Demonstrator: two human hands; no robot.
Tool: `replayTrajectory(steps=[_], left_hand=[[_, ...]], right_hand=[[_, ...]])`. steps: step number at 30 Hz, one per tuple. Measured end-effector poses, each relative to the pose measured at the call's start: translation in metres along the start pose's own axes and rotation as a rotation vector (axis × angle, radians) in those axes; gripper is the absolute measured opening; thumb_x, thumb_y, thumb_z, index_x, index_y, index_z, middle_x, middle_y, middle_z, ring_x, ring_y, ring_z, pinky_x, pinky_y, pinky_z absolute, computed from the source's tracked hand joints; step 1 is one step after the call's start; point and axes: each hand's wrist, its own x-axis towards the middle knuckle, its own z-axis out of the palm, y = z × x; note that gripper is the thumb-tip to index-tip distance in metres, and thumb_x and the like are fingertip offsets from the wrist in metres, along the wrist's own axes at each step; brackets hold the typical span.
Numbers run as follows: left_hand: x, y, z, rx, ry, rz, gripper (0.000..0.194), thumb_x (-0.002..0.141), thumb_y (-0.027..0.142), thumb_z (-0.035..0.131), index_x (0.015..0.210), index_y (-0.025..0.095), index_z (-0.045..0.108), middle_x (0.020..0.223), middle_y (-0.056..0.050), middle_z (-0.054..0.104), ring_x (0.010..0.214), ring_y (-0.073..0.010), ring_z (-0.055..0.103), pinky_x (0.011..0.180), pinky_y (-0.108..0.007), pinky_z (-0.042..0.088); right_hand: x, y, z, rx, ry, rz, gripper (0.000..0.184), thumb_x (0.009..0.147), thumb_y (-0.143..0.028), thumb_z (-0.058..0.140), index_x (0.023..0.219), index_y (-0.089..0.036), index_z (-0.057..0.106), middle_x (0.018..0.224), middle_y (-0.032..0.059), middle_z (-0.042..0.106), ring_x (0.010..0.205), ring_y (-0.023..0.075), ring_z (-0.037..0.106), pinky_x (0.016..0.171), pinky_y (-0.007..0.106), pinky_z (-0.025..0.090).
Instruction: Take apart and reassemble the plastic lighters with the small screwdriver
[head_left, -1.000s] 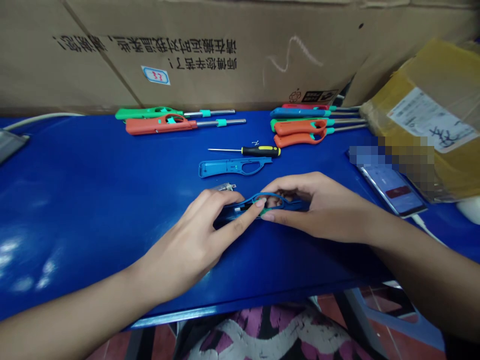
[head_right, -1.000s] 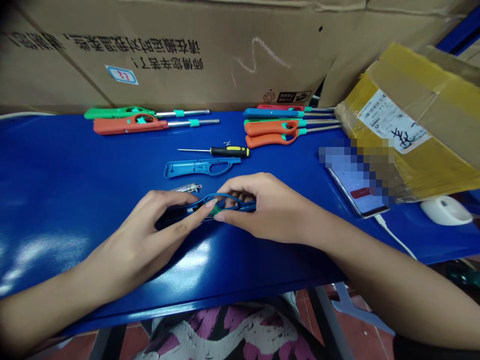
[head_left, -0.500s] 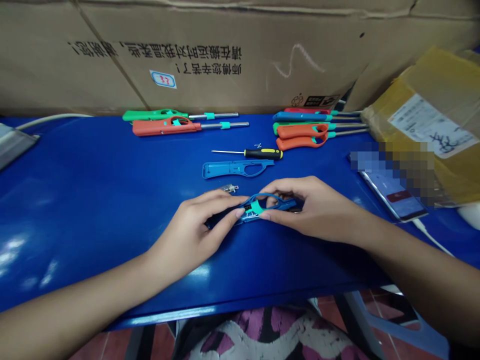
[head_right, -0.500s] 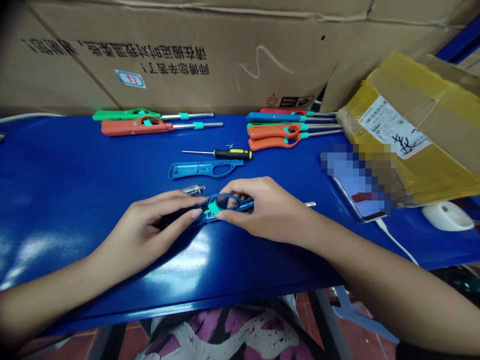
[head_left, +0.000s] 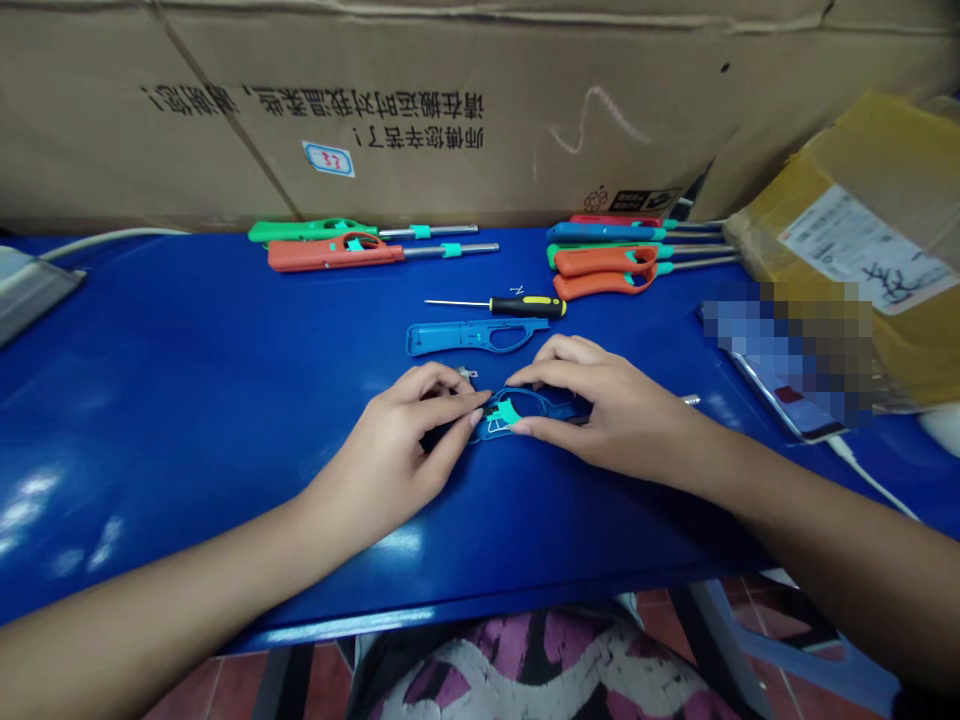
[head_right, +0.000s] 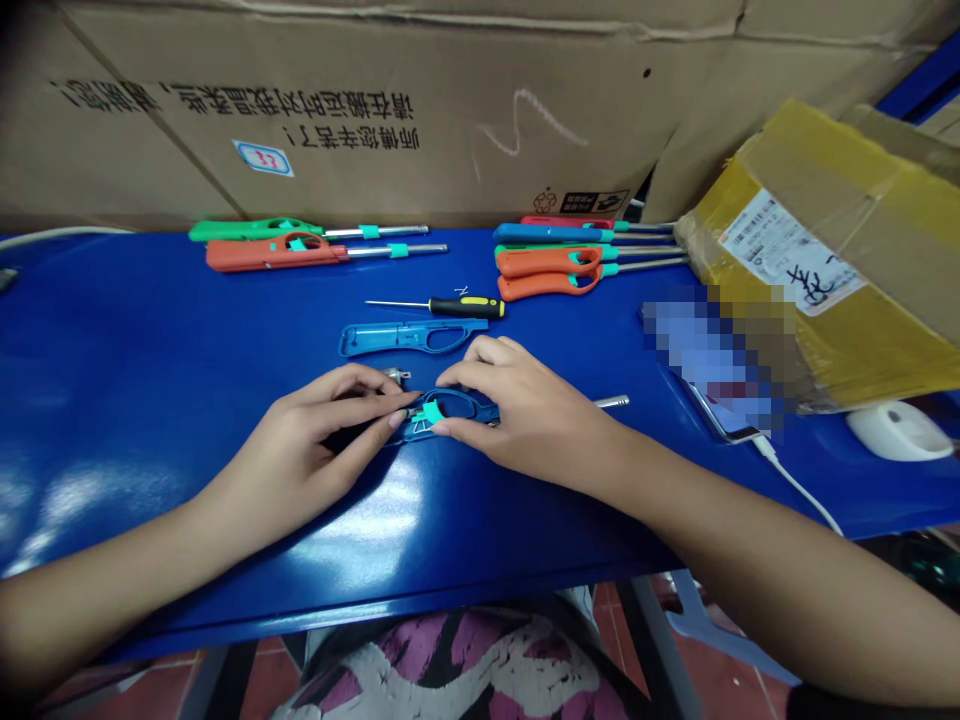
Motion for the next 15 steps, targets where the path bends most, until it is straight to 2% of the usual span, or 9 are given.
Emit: replayTrajectory(steps=[2,5,9,12,15], left_hand=[[0.0,-0.001,0.001,0.045,0.004,0.026,0.026,0.1,0.018,0.056,0.12,0.019,0.072,0.109,-0.008,0.067,0.106,-0.0206,0.065,0.092,-0.038,0.057],[-0.001,-0.001,-0.001,0.1,0.005,0.06,0.03,0.101,0.018,0.055,0.128,0.018,0.067,0.115,-0.01,0.065,0.11,-0.0211,0.062,0.096,-0.04,0.055],[-0.005,0.0,-0.004,0.138,-0.051,0.163,0.034,0.099,0.02,0.059,0.132,0.019,0.065,0.125,-0.011,0.064,0.119,-0.0235,0.058,0.103,-0.043,0.051],[-0.008,-0.002,-0.004,0.188,-0.143,0.227,0.038,0.099,0.019,0.058,0.137,0.02,0.062,0.134,-0.012,0.06,0.124,-0.0263,0.055,0.107,-0.047,0.049],[-0.01,-0.007,-0.001,0.224,-0.203,0.24,0.041,0.102,0.017,0.052,0.142,0.021,0.058,0.138,-0.013,0.058,0.125,-0.0272,0.055,0.105,-0.048,0.05]], right_hand=[[-0.001,0.0,-0.006,0.05,0.008,0.034,0.027,0.092,-0.04,0.066,0.112,-0.022,0.07,0.105,0.0048,0.063,0.096,0.0178,0.06,0.087,0.031,0.049],[-0.005,0.003,-0.024,0.013,-0.011,0.05,0.018,0.095,-0.038,0.06,0.099,-0.022,0.067,0.101,0.0042,0.065,0.091,0.0175,0.06,0.082,0.032,0.047],[-0.011,0.01,-0.043,-0.127,-0.201,0.054,0.018,0.087,-0.041,0.069,0.091,-0.024,0.065,0.097,0.003,0.066,0.087,0.0189,0.06,0.077,0.033,0.046],[-0.011,0.013,-0.047,-0.15,-0.268,0.08,0.013,0.086,-0.035,0.068,0.089,-0.023,0.065,0.094,0.0025,0.069,0.084,0.0184,0.061,0.074,0.032,0.046],[-0.01,0.012,-0.047,-0.149,-0.278,0.109,0.015,0.087,-0.037,0.067,0.087,-0.022,0.066,0.09,0.0024,0.071,0.081,0.0188,0.062,0.071,0.031,0.045]])
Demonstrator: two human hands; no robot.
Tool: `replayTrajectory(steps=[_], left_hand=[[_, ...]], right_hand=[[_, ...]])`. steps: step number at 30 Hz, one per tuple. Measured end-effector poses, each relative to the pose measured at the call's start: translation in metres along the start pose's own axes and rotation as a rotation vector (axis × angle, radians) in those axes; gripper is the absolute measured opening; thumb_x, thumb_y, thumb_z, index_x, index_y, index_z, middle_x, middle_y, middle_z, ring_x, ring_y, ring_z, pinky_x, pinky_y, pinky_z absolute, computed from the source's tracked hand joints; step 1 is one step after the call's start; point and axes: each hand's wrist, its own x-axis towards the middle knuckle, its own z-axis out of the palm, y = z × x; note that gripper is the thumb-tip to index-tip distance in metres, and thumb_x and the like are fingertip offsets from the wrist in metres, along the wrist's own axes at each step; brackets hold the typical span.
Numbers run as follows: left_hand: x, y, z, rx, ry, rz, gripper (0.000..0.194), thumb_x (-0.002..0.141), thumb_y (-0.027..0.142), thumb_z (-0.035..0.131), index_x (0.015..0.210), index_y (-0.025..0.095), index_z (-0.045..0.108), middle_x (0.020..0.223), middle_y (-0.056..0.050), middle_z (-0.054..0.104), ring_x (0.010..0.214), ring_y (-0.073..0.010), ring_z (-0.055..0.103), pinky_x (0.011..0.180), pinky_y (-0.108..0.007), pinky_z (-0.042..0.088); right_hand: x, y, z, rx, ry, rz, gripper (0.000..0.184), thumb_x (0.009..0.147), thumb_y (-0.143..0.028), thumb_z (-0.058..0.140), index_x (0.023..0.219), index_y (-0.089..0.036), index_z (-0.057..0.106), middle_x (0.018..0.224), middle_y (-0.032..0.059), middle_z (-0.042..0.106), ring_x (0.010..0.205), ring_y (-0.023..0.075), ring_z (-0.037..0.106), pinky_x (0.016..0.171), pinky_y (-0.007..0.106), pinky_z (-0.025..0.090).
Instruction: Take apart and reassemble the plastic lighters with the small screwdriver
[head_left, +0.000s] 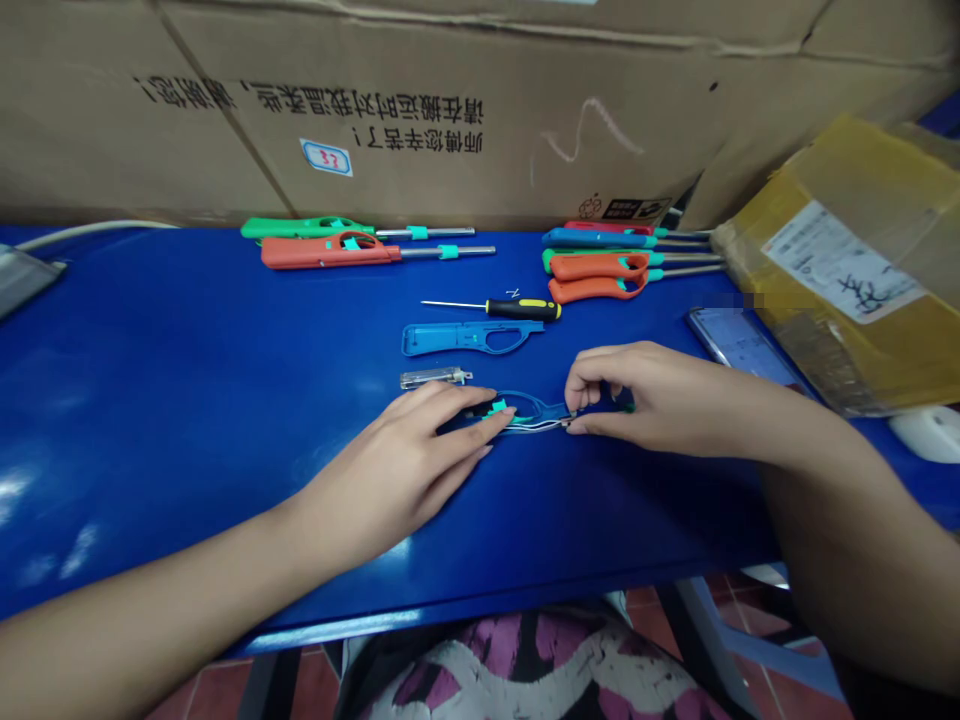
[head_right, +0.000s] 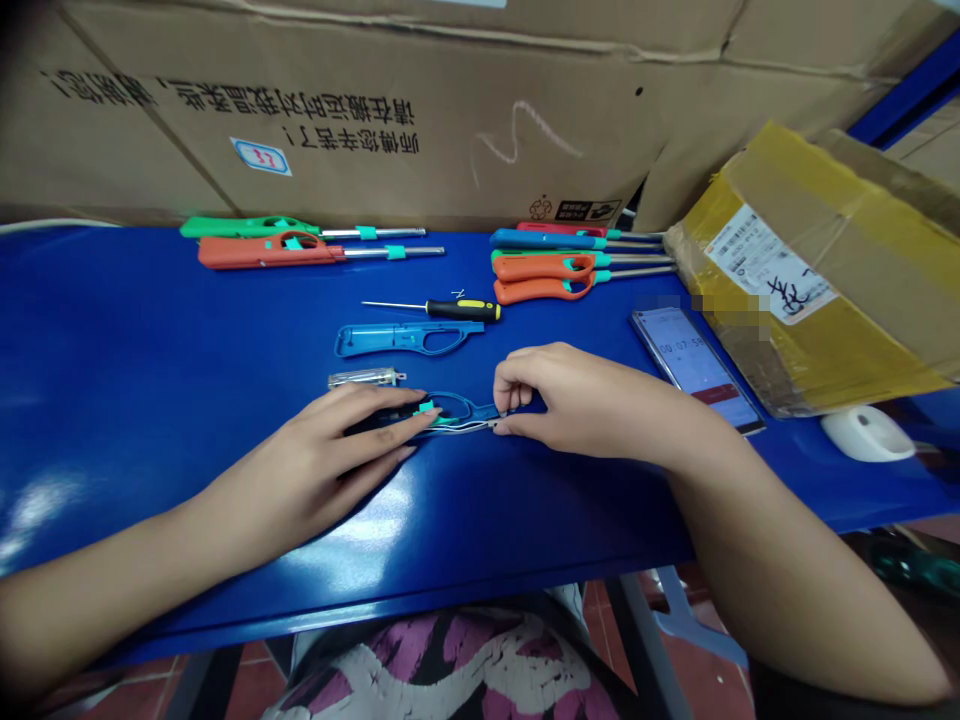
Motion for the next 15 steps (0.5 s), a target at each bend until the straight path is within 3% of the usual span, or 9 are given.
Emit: replayTrajectory(steps=[5,10,15], left_hand=[[-0.0003,-0.0011,0.0021,-0.02,0.01,-0.003,0.041,0.103,0.015,0.049,0.142,0.022,0.057,0.138,-0.014,0.058,0.125,-0.0262,0.055,0.103,-0.046,0.052],[0.0004,0.0002,0.002,-0.042,0.036,-0.01,0.041,0.102,0.013,0.05,0.142,0.021,0.058,0.136,-0.014,0.059,0.125,-0.0259,0.055,0.103,-0.045,0.052],[0.0006,-0.0007,0.0019,-0.044,0.035,-0.005,0.041,0.102,0.013,0.05,0.141,0.019,0.059,0.136,-0.015,0.058,0.126,-0.026,0.054,0.105,-0.046,0.05]], right_hand=[[-0.0021,-0.0013,-0.0013,-0.019,0.022,-0.066,0.013,0.093,-0.03,0.057,0.091,-0.023,0.068,0.092,0.0025,0.073,0.082,0.018,0.065,0.074,0.031,0.047],[-0.0043,-0.0001,-0.0004,-0.053,0.034,-0.087,0.01,0.089,-0.032,0.065,0.091,-0.023,0.068,0.094,0.0038,0.07,0.085,0.0193,0.064,0.076,0.032,0.048],[-0.0049,-0.0003,-0.0009,-0.079,0.021,-0.096,0.009,0.094,-0.023,0.056,0.093,-0.023,0.065,0.093,0.0028,0.07,0.084,0.018,0.064,0.075,0.03,0.046]])
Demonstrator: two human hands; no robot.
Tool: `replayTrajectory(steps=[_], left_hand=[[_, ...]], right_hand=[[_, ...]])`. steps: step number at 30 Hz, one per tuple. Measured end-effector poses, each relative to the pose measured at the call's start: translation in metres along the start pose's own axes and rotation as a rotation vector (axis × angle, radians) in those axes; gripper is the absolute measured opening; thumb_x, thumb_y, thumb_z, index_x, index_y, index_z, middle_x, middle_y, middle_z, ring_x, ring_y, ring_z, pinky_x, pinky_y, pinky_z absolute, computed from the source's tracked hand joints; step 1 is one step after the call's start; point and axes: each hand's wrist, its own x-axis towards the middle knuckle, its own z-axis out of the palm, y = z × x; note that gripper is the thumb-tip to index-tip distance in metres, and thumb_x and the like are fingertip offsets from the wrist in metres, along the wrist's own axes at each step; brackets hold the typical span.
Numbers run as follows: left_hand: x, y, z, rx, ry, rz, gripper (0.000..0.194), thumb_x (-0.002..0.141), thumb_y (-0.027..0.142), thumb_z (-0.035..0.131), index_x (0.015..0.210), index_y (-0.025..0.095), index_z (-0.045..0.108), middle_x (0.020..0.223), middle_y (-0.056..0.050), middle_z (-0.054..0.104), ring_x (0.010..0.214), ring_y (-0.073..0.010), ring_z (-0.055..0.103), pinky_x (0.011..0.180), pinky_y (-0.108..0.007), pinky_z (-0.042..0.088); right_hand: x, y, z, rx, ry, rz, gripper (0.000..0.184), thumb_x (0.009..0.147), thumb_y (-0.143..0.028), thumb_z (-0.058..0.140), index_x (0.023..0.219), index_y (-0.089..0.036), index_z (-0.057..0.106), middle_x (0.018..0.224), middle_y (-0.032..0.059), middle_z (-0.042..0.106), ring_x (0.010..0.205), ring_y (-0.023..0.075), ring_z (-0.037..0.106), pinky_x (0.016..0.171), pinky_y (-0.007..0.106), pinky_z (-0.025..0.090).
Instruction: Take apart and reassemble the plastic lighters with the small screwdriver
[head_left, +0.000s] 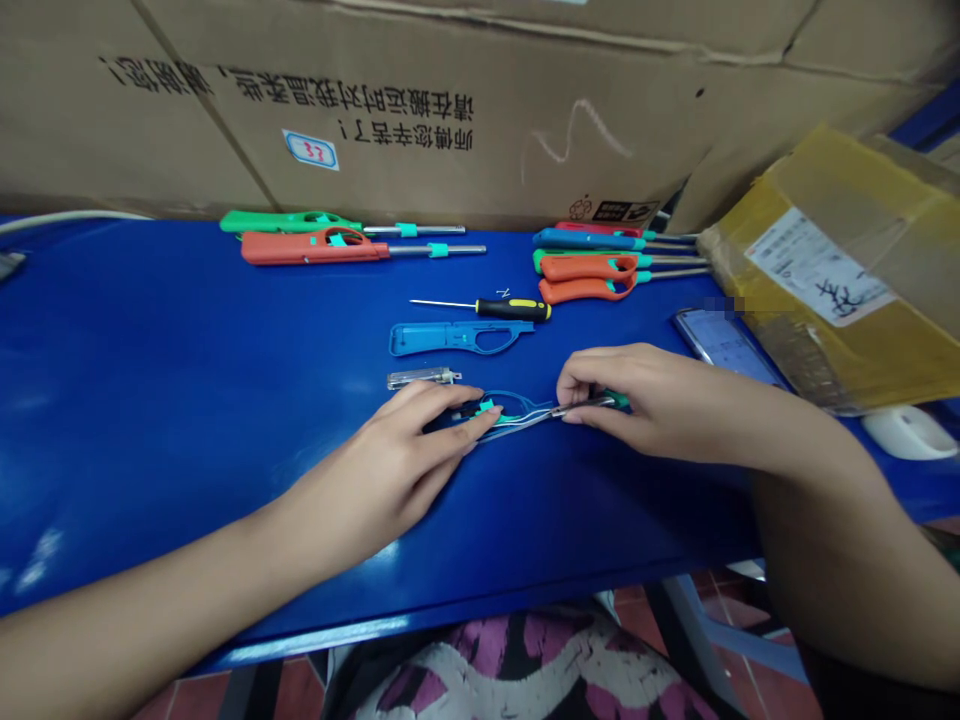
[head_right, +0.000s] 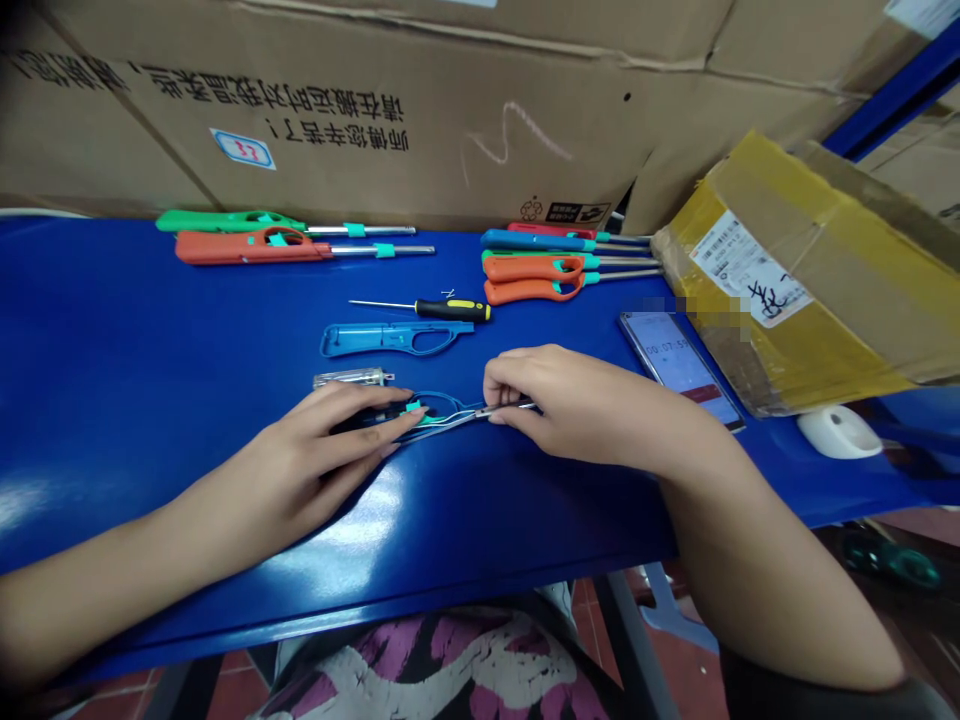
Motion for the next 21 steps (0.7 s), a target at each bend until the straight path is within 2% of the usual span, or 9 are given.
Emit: replayTrajectory(steps=[4,9,15,21], left_hand=[[0.0005,0.0001,-0.0003,-0.008,-0.002,-0.002,0.041,0.101,0.012,0.05,0.141,0.019,0.059,0.137,-0.014,0.058,0.126,-0.0262,0.053,0.105,-0.046,0.05],[0.0001,0.0009,-0.0014,-0.017,-0.003,-0.006,0.041,0.101,0.012,0.051,0.139,0.019,0.06,0.136,-0.014,0.057,0.126,-0.0262,0.053,0.106,-0.045,0.049],[0.0005,0.0001,-0.0007,-0.018,0.001,-0.004,0.041,0.1,0.011,0.051,0.139,0.019,0.061,0.136,-0.014,0.057,0.127,-0.0261,0.053,0.107,-0.045,0.048],[0.0014,0.0002,-0.0003,-0.023,0.007,-0.004,0.04,0.1,0.01,0.051,0.138,0.018,0.062,0.135,-0.014,0.058,0.125,-0.0264,0.054,0.105,-0.045,0.049]], right_hand=[[0.0026,0.001,0.0003,0.004,0.049,-0.046,0.013,0.096,-0.024,0.053,0.093,-0.022,0.066,0.091,0.0027,0.07,0.082,0.0173,0.063,0.074,0.03,0.046],[0.0064,0.0034,0.0013,0.007,0.074,-0.087,0.011,0.091,-0.018,0.059,0.089,-0.02,0.069,0.089,0.0027,0.071,0.08,0.0166,0.064,0.073,0.029,0.047],[0.0063,0.0028,0.0031,0.028,0.112,-0.168,0.017,0.093,-0.017,0.059,0.088,-0.019,0.076,0.091,0.0038,0.074,0.081,0.0156,0.068,0.077,0.028,0.049],[0.0054,0.0016,0.0054,-0.057,0.093,-0.147,0.022,0.096,-0.018,0.057,0.088,-0.018,0.078,0.093,0.005,0.074,0.079,0.0167,0.068,0.074,0.029,0.047]])
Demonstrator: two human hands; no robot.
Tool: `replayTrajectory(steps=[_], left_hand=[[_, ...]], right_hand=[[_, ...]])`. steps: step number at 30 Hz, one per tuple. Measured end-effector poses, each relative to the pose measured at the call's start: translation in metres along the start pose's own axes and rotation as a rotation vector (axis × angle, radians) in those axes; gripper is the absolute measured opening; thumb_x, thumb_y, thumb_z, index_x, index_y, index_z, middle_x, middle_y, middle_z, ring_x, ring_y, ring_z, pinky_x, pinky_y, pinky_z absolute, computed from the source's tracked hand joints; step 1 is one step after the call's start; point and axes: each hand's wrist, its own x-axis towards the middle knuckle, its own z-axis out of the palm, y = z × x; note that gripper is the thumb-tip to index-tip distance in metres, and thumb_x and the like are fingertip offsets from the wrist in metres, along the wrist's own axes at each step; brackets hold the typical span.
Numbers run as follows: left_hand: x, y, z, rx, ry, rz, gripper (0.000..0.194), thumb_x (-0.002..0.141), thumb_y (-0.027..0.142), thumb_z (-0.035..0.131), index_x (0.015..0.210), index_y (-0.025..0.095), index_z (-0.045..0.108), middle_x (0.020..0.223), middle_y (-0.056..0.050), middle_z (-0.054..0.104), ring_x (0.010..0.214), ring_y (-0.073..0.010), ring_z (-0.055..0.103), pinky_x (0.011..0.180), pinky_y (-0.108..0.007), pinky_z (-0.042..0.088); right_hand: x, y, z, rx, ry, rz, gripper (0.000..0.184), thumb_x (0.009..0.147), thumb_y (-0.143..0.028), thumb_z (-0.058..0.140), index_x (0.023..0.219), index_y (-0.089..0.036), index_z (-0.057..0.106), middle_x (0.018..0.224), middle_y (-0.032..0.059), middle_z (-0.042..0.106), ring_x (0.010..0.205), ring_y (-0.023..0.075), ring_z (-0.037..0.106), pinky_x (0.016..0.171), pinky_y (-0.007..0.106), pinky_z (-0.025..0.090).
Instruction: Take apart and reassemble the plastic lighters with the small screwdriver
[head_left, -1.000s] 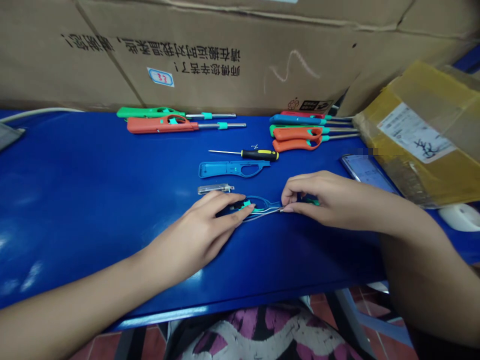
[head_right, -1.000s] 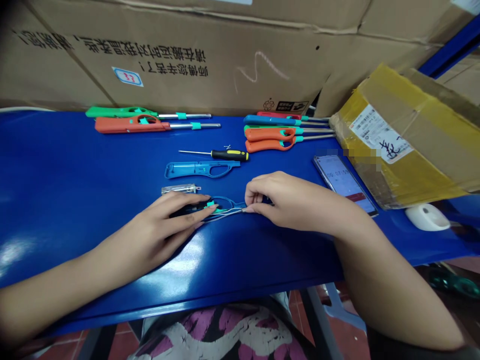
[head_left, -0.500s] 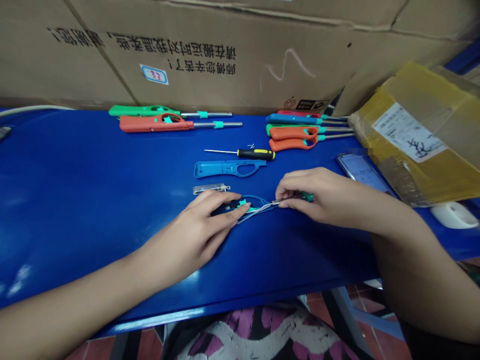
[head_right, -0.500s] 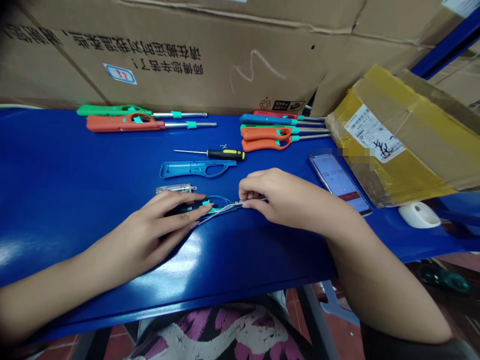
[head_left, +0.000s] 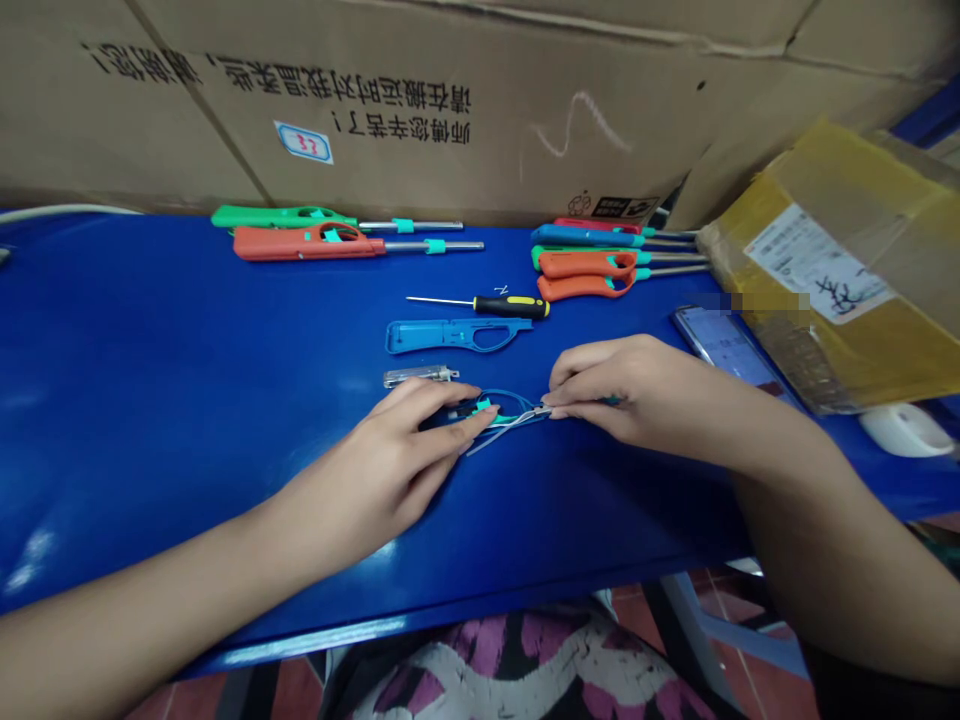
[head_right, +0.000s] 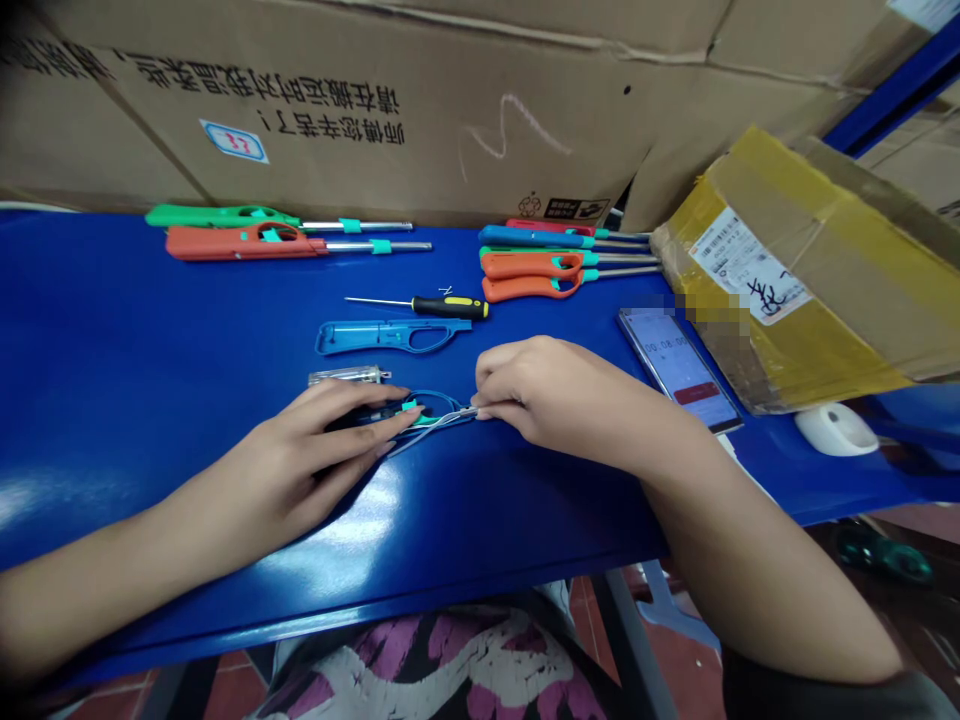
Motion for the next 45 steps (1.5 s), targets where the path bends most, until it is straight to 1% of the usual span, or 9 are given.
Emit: replayTrajectory(steps=[4,10,17,21,26,33,39,42,45], left_hand=[[0.001,0.001,-0.001,0.0,-0.005,0.006,0.04,0.1,0.01,0.051,0.137,0.017,0.062,0.134,-0.015,0.059,0.124,-0.0267,0.054,0.104,-0.045,0.05],[0.003,0.0,-0.001,-0.004,-0.004,0.006,0.04,0.099,0.009,0.052,0.136,0.018,0.063,0.133,-0.014,0.059,0.123,-0.0267,0.054,0.104,-0.046,0.05],[0.003,0.001,-0.001,-0.001,0.005,0.01,0.039,0.099,0.01,0.051,0.135,0.017,0.064,0.134,-0.015,0.06,0.123,-0.0277,0.054,0.104,-0.048,0.051],[0.003,0.001,-0.001,-0.002,0.0,0.005,0.039,0.099,0.01,0.052,0.136,0.017,0.064,0.134,-0.014,0.06,0.123,-0.0271,0.054,0.104,-0.047,0.051],[0.003,-0.001,0.0,0.0,-0.01,0.004,0.04,0.099,0.01,0.051,0.136,0.019,0.063,0.135,-0.014,0.06,0.124,-0.0272,0.054,0.105,-0.047,0.05],[0.001,0.003,-0.001,-0.034,-0.005,-0.02,0.04,0.098,0.012,0.053,0.136,0.02,0.063,0.137,-0.012,0.059,0.127,-0.0256,0.054,0.108,-0.045,0.048],[0.002,0.009,-0.004,-0.077,0.027,-0.079,0.044,0.091,0.028,0.068,0.133,0.02,0.061,0.135,-0.01,0.062,0.127,-0.0252,0.057,0.109,-0.041,0.049],[0.004,0.01,-0.004,-0.123,0.018,-0.106,0.039,0.09,0.031,0.072,0.124,0.019,0.058,0.129,-0.009,0.065,0.124,-0.0229,0.059,0.106,-0.038,0.05],[0.004,0.009,-0.003,-0.131,0.007,-0.108,0.031,0.091,0.032,0.071,0.116,0.02,0.057,0.126,-0.009,0.064,0.122,-0.0217,0.059,0.104,-0.036,0.05]], right_hand=[[-0.001,0.0,-0.001,-0.038,-0.021,0.009,0.024,0.097,-0.018,0.055,0.086,-0.018,0.076,0.092,0.0046,0.073,0.079,0.0168,0.067,0.072,0.029,0.044],[0.0,0.0,-0.001,-0.143,-0.009,-0.04,0.019,0.097,-0.018,0.058,0.088,-0.021,0.075,0.092,0.0016,0.075,0.08,0.017,0.064,0.083,0.036,0.037],[-0.001,-0.006,0.001,-0.223,-0.033,-0.052,0.026,0.099,-0.014,0.052,0.084,-0.018,0.073,0.086,0.0021,0.072,0.075,0.0164,0.06,0.079,0.036,0.036],[-0.003,-0.008,-0.002,-0.276,-0.049,-0.094,0.025,0.099,-0.019,0.055,0.087,-0.02,0.077,0.091,0.0035,0.074,0.077,0.0176,0.062,0.079,0.037,0.037],[0.001,-0.005,0.0,-0.082,0.029,0.051,0.022,0.096,-0.034,0.063,0.084,-0.023,0.078,0.087,0.0015,0.075,0.076,0.0176,0.065,0.075,0.034,0.041],[0.011,0.0,0.01,0.318,0.02,0.339,0.013,0.083,-0.032,0.075,0.076,-0.022,0.074,0.082,0.0,0.075,0.079,0.0173,0.067,0.074,0.031,0.048],[0.011,-0.003,0.008,0.345,0.077,0.223,0.019,0.082,-0.031,0.074,0.099,-0.021,0.071,0.098,0.0016,0.072,0.088,0.0168,0.064,0.081,0.029,0.051],[0.01,-0.008,0.006,0.374,0.119,0.173,0.015,0.085,-0.032,0.073,0.093,-0.021,0.068,0.095,0.0012,0.071,0.089,0.0161,0.063,0.083,0.028,0.05],[0.01,-0.014,0.004,0.379,0.086,0.089,0.01,0.087,-0.029,0.072,0.087,-0.02,0.068,0.095,0.0019,0.07,0.09,0.0157,0.064,0.084,0.028,0.049]])
